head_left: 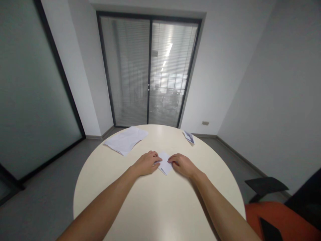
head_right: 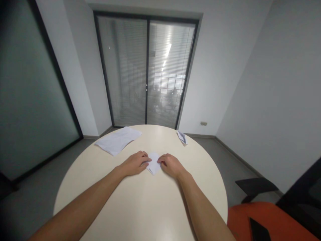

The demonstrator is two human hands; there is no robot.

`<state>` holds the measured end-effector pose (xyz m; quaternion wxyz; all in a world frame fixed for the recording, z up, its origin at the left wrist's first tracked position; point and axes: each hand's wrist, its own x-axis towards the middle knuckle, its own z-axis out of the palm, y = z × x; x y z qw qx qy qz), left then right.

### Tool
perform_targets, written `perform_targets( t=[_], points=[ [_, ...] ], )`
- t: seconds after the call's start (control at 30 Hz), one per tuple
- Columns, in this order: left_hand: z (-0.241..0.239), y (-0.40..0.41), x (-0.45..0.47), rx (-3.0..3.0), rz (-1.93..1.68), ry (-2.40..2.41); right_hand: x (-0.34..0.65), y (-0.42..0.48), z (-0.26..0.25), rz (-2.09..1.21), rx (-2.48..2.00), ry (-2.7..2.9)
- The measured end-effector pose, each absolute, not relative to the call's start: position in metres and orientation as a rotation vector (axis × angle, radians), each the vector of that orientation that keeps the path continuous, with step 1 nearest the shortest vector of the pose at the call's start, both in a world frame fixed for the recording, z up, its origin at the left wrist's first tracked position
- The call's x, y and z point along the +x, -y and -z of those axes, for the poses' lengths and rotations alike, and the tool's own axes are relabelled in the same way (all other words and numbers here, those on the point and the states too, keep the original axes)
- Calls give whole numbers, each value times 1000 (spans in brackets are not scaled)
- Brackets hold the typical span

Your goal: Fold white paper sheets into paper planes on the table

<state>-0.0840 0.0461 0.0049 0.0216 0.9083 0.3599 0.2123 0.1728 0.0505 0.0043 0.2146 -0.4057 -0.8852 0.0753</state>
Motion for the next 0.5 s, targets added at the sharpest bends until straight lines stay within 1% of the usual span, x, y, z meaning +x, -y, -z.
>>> perform_targets(
  t=[0.3,0.5],
  points=[
    [-7,-45,-79,2804,-655,-998,170,-47,-10,-259,-1089,2464],
    [-8,-45,-81,2798,-666,-938,166,-44,-13,-228,-1082,2478]
  ],
)
